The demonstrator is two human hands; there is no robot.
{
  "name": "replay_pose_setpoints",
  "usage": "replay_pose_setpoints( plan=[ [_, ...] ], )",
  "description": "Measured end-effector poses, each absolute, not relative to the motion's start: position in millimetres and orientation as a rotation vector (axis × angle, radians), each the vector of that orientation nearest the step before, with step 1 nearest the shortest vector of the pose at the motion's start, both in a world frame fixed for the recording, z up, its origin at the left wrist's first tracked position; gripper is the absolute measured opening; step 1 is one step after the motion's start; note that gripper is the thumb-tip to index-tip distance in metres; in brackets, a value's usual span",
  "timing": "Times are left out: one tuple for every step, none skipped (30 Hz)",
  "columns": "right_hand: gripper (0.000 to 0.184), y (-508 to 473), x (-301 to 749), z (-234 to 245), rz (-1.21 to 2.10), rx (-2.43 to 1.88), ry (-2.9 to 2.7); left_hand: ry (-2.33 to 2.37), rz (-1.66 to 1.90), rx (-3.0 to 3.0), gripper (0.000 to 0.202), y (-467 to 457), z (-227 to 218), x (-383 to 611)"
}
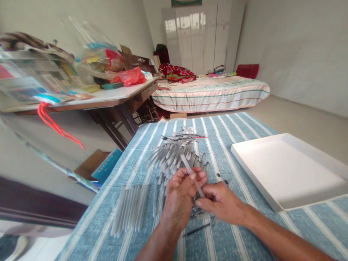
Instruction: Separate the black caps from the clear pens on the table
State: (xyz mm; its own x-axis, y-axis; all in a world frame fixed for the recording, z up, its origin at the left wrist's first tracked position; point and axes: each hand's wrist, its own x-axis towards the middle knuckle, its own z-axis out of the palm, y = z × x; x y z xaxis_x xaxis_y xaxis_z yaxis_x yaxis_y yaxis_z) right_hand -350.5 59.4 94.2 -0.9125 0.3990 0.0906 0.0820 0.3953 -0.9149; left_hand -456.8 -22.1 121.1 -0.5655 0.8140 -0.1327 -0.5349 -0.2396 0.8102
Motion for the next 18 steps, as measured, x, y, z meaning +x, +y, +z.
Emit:
replay_pose_setpoints(
  plan=[
    [0.032, 53.9, -352.5, 94.2, 1.554, -0.437, -2.339, 1.063, 1.926, 0.378, 0.010, -21.1, 120.3, -452.1],
    [0.032, 49.2, -354.2, 94.0, 1.609, -0.466, -2.317, 1.055, 1.938, 0.363, 0.010, -19.7, 119.4, -448.4],
    [0.032, 44.8, -355.6, 93.5, 1.692, -0.504, -2.299, 1.058, 1.953, 0.351, 0.010, -17.9, 118.6, -446.1],
    [0.031, 40.6, -356.7, 92.6, 1.799, -0.544, -2.286, 1.070, 1.966, 0.340, 0.010, -15.8, 118.4, -445.8],
    [0.031, 36.2, -357.4, 91.3, 1.912, -0.588, -2.271, 1.089, 1.970, 0.330, 0.010, -13.3, 119.4, -448.1],
    [0.032, 31.4, -357.7, 89.6, 2.014, -0.629, -2.267, 1.119, 1.984, 0.320, 0.010, -10.8, 122.2, -453.7],
    [0.033, 26.5, -357.6, 87.5, 2.073, -0.668, -2.277, 1.157, 2.029, 0.311, 0.011, -8.8, 127.2, -462.9],
    [0.033, 21.9, -357.1, 85.3, 2.069, -0.682, -2.324, 1.202, 2.113, 0.307, 0.012, -7.5, 134.6, -475.5],
    [0.033, 18.2, -356.3, 83.3, 1.987, -0.672, -2.410, 1.257, 2.222, 0.316, 0.012, -7.6, 144.0, -490.8],
    [0.032, 16.0, -355.3, 81.7, 1.818, -0.630, -2.519, 1.322, 2.413, 0.326, 0.015, -9.4, 154.7, -507.6],
    [0.031, 16.0, -354.3, 81.0, 1.601, -0.565, -2.628, 1.392, 2.566, 0.379, 0.018, -13.0, 165.4, -524.2],
    [0.029, 18.5, -353.4, 81.2, 1.358, -0.510, -2.702, 1.486, 2.658, 0.467, 0.020, -18.5, 174.8, -539.0],
    [0.028, 23.7, -352.8, 82.3, 1.181, -0.478, -2.741, 1.608, 2.639, 0.566, 0.018, -25.7, 181.8, -550.6],
    [0.028, 31.1, -352.3, 84.0, 1.044, -0.499, -2.752, 1.781, 2.439, 0.667, 0.016, -34.1, 185.3, -558.4],
    [0.029, 40.1, -352.1, 85.7, 0.941, -0.546, -2.759, 1.956, 2.207, 0.759, 0.017, -43.5, 185.0, -562.5],
    [0.029, 49.8, -351.8, 87.0, 0.862, -0.588, -2.783, 2.133, 1.934, 0.827, 0.019, -53.3, 181.0, -563.4],
    [0.029, 59.4, -351.4, 87.4, 0.801, -0.618, -2.813, 2.305, 1.647, 0.881, 0.021, -63.2, 173.9, -562.4],
    [0.027, 68.4, -350.8, 87.0, 0.744, -0.642, -2.834, 2.480, 1.385, 0.921, 0.023, -72.7, 164.8, -560.3]
  ],
)
